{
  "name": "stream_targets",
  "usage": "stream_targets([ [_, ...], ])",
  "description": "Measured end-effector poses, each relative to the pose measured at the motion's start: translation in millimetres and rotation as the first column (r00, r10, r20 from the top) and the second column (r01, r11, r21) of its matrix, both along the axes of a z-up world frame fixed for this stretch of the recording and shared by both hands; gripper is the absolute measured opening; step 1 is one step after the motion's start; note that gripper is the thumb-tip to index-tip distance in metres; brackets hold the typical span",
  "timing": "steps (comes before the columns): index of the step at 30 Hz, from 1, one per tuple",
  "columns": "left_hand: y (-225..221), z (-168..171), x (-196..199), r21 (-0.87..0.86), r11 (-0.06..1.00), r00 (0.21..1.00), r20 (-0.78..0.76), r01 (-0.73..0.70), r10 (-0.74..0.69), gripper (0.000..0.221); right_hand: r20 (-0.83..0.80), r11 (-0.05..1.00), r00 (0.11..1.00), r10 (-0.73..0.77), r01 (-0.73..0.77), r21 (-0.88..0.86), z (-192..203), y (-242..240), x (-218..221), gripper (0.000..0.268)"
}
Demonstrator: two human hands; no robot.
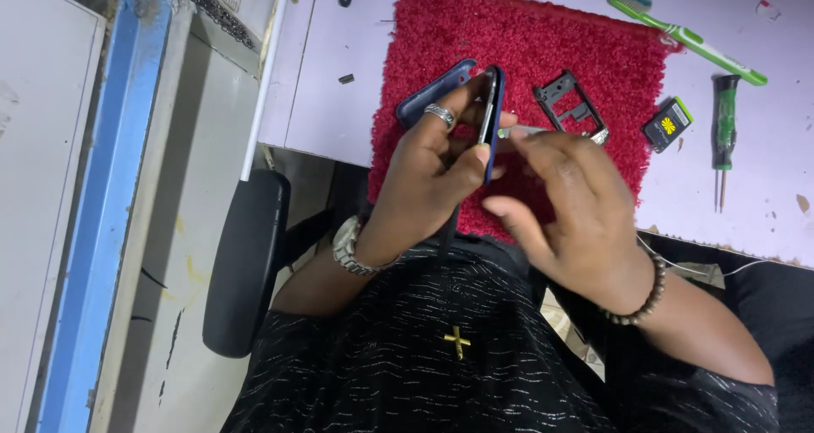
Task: Disassembling a flip phone to remove the screen and internal components using a pry tool.
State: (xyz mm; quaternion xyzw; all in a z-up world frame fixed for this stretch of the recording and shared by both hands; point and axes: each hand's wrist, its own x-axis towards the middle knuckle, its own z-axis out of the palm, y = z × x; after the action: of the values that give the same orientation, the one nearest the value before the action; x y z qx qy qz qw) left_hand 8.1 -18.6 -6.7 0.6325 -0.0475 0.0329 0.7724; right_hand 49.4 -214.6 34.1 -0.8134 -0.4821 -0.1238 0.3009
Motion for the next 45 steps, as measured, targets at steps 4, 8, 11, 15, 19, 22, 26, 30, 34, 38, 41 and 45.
stream_targets([
  [4, -10, -6, 0, -0.134, 0.991, 0.998, -0.048, 0.025, -0.032, 0.071, -0.063, 0.996, 0.997, -0.05, 0.046, -0.071, -4, -2, 0, 0.068],
  [8, -11, -1, 2, 0.019, 1.0, 0.998, -0.063, -0.008, 0.01, 0.068, -0.168, 0.999, 0.985, -0.04, 0.034, -0.036, -1, -1, 1, 0.061],
  [11, -11, -1, 2, 0.052, 0.998, 0.997, -0.071, -0.019, 0.022, 0.066, -0.139, 0.998, 0.989, -0.054, 0.051, -0.025, -10, -1, 1, 0.056],
  [15, -11, -7, 5, 0.02, 1.0, 0.999, -0.048, -0.008, 0.009, 0.065, -0.115, 0.995, 0.988, -0.104, 0.102, -0.018, -12, 1, 0, 0.055],
  [19, -9, -6, 10, -0.013, 1.0, 0.999, -0.046, 0.024, -0.025, 0.064, -0.086, 0.993, 0.989, -0.121, 0.12, -0.019, -11, 0, -1, 0.05],
  [22, -6, -13, 11, -0.041, 0.998, 0.997, -0.058, 0.055, -0.057, 0.065, -0.066, 0.989, 0.987, -0.144, 0.143, -0.02, -10, 0, -2, 0.049],
  [26, -4, -17, 11, -0.115, 0.988, 0.993, -0.047, 0.1, -0.106, 0.065, -0.065, 0.991, 0.988, -0.137, 0.136, -0.006, -10, -2, -4, 0.052],
  [30, 0, -15, 11, -0.095, 0.984, 0.989, -0.003, 0.149, -0.149, 0.067, -0.003, 0.992, 0.992, -0.124, 0.124, -0.011, -11, -3, -6, 0.052],
  [34, 1, -11, 10, -0.103, 0.981, 0.986, 0.042, 0.167, -0.163, 0.072, 0.037, 0.993, 0.993, -0.116, 0.117, -0.006, -7, -1, -7, 0.046],
  [38, 3, -3, 11, -0.14, 0.965, 0.975, 0.075, 0.22, -0.212, 0.075, 0.047, 0.995, 0.994, -0.101, 0.101, 0.009, -5, 1, -7, 0.043],
  [41, 4, -3, 11, -0.138, 0.965, 0.973, 0.078, 0.225, -0.216, 0.073, 0.047, 0.994, 0.993, -0.108, 0.108, 0.007, -6, 1, -7, 0.043],
  [45, -3, -3, 6, 0.127, 0.992, 1.0, -0.008, 0.02, -0.019, 0.066, -0.105, 0.983, 0.978, -0.182, 0.179, -0.039, -25, -5, -11, 0.063],
])
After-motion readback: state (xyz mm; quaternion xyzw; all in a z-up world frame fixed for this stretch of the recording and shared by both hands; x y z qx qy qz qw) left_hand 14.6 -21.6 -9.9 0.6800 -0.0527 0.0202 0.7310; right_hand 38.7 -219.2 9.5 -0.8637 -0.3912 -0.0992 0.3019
